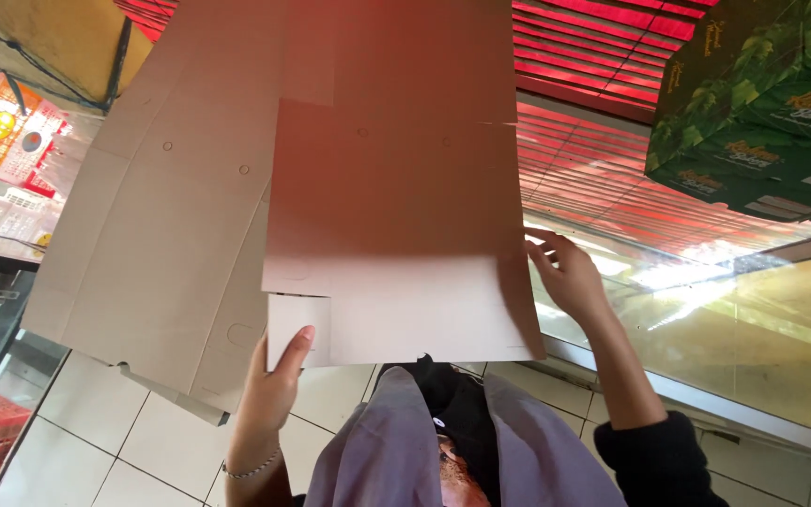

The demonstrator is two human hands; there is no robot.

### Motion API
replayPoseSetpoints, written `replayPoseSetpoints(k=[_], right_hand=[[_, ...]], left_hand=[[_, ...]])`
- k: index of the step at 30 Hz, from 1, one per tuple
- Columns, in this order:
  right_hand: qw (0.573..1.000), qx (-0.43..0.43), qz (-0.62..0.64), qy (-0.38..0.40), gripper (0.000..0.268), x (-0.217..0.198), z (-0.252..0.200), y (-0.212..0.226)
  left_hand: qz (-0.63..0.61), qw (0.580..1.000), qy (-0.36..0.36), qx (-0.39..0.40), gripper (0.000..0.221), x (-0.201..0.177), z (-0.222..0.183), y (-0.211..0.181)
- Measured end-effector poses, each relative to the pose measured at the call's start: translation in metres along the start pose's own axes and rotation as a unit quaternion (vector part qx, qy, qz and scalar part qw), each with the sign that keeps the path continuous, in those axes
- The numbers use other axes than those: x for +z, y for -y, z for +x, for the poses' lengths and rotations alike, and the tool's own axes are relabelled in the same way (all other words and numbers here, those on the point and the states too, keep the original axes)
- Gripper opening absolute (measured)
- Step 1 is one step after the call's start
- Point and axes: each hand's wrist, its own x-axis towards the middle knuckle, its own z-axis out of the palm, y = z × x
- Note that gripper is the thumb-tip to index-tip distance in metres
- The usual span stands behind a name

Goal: The person assembles a flat cardboard box by folding the side panels and tucking the flaps into slots to form a rectangular container. They then place a green branded bakery box inside the assembled container and stack it with other boxes.

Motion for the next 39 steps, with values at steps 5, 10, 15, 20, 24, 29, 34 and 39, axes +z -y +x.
replayPoseSetpoints(k=[5,10,15,20,24,29,34,39], right_hand=[[0.996,0.061,0.026,0.057,0.069,0.033,0.0,0.032],[0.998,0.06,-0.001,0.001,0.071,0.035,0.006,0.045],[0.995,0.087,-0.041,0.008,0.075,0.036,0.023,0.044],[0.986,0.137,-0.057,0.07,0.057,0.044,0.016,0.075],[0.986,0.115,-0.108,0.061,0.054,0.059,0.009,0.077],[0.969,0.161,0.18,0.06,0.031,0.078,0.01,0.053],[0.942,0.155,0.28,0.102,0.033,0.097,0.01,0.037],[0.92,0.175,0.334,0.108,0.034,0.112,0.011,0.041]], left_hand=[[-0.15,0.989,0.01,-0.018,0.028,-0.031,0.014,0.046],[-0.196,0.976,-0.019,-0.09,0.027,-0.042,0.014,0.037],[-0.111,0.985,-0.049,-0.123,0.028,-0.067,0.021,0.041],[-0.251,0.958,-0.089,-0.108,0.03,-0.08,0.042,0.05],[-0.281,0.952,-0.083,-0.092,0.033,-0.086,0.054,0.084],[-0.247,0.947,-0.115,-0.17,0.049,-0.076,0.044,0.029],[-0.231,0.964,-0.073,-0.108,0.043,-0.11,0.061,0.089],[-0.241,0.968,-0.047,-0.054,0.036,-0.117,0.059,0.071]])
